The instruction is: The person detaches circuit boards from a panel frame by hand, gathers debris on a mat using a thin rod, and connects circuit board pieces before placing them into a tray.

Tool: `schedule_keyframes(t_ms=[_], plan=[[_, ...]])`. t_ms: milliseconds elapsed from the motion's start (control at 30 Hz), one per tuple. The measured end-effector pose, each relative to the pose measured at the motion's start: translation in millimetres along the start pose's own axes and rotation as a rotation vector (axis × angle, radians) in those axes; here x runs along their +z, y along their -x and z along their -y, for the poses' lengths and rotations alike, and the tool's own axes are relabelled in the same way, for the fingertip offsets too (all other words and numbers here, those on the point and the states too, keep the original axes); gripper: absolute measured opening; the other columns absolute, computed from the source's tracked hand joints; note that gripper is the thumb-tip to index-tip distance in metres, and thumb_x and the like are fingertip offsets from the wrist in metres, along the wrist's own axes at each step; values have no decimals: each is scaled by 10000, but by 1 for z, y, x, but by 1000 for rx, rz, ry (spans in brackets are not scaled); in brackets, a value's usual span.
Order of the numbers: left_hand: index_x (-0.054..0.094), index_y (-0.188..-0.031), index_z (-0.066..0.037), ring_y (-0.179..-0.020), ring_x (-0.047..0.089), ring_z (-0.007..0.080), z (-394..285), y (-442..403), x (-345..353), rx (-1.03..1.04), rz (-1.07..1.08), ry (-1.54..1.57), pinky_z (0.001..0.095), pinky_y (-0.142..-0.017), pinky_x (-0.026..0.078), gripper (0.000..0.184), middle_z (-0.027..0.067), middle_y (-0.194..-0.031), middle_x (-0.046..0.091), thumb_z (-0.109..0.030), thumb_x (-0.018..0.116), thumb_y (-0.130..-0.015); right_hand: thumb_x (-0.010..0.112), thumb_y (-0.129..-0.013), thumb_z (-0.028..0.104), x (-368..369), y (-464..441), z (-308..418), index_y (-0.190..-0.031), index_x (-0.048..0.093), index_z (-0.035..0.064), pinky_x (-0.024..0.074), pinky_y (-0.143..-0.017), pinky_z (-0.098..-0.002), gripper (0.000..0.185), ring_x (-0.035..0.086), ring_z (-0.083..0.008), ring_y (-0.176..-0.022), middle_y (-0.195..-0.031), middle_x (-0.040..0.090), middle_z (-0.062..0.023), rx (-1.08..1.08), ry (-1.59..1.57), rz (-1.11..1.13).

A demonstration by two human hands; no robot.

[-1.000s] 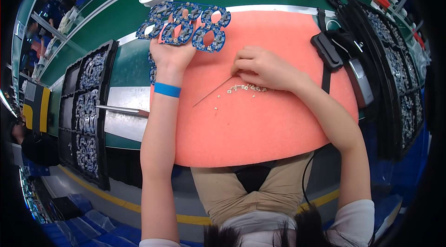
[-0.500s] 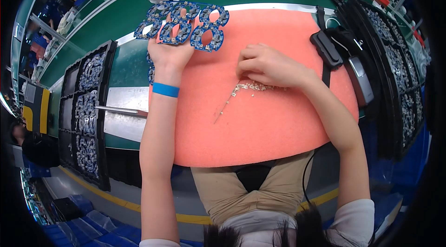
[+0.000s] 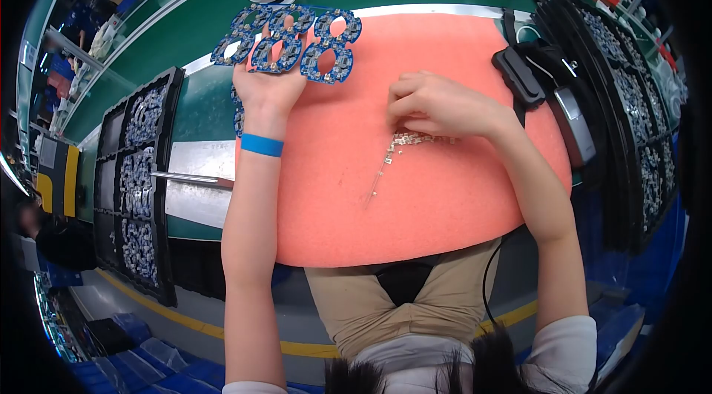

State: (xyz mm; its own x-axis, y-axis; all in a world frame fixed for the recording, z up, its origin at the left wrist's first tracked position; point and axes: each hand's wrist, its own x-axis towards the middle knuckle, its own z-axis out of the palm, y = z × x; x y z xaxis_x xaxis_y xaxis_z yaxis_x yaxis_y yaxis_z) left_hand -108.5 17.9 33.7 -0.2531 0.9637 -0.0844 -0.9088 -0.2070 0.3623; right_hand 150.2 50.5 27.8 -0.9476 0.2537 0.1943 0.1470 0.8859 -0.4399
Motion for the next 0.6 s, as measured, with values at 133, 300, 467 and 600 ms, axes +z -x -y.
schedule_keyframes(t_ms=[133,300,467,600], plan=[[422,-1315,-107,-1283,385,389,-1,-1,-1,7,-16,-32,563,-1075,293,469,185,-1350,468,-342,260,-943,615,-773,44,-4,2,0,-844,660,75,440,-850,-345,90,533,-217,-926,-879,590,-41,25,-17,20],[432,-1311,-93,-1291,387,371,-1,-5,-5,-3,18,20,545,-1092,284,480,187,-1354,470,-362,268,-949,618,-771,44,-10,3,1,-840,668,56,461,-806,-344,86,541,-225,-926,-870,599,-52,44,-53,97],[430,-1315,-89,-1294,389,363,-1,-5,-4,7,10,-2,536,-1098,283,482,191,-1357,467,-358,265,-951,609,-780,43,-8,3,0,-860,662,52,470,-787,-348,97,545,-232,-931,-882,601,-58,28,-55,77],[423,-1325,-84,-1291,392,365,-3,-6,-5,7,23,-16,536,-1096,286,484,194,-1357,465,-349,273,-949,610,-791,53,5,-5,-1,-874,651,60,471,-791,-346,93,545,-235,-932,-899,593,-58,-27,-73,-67]])
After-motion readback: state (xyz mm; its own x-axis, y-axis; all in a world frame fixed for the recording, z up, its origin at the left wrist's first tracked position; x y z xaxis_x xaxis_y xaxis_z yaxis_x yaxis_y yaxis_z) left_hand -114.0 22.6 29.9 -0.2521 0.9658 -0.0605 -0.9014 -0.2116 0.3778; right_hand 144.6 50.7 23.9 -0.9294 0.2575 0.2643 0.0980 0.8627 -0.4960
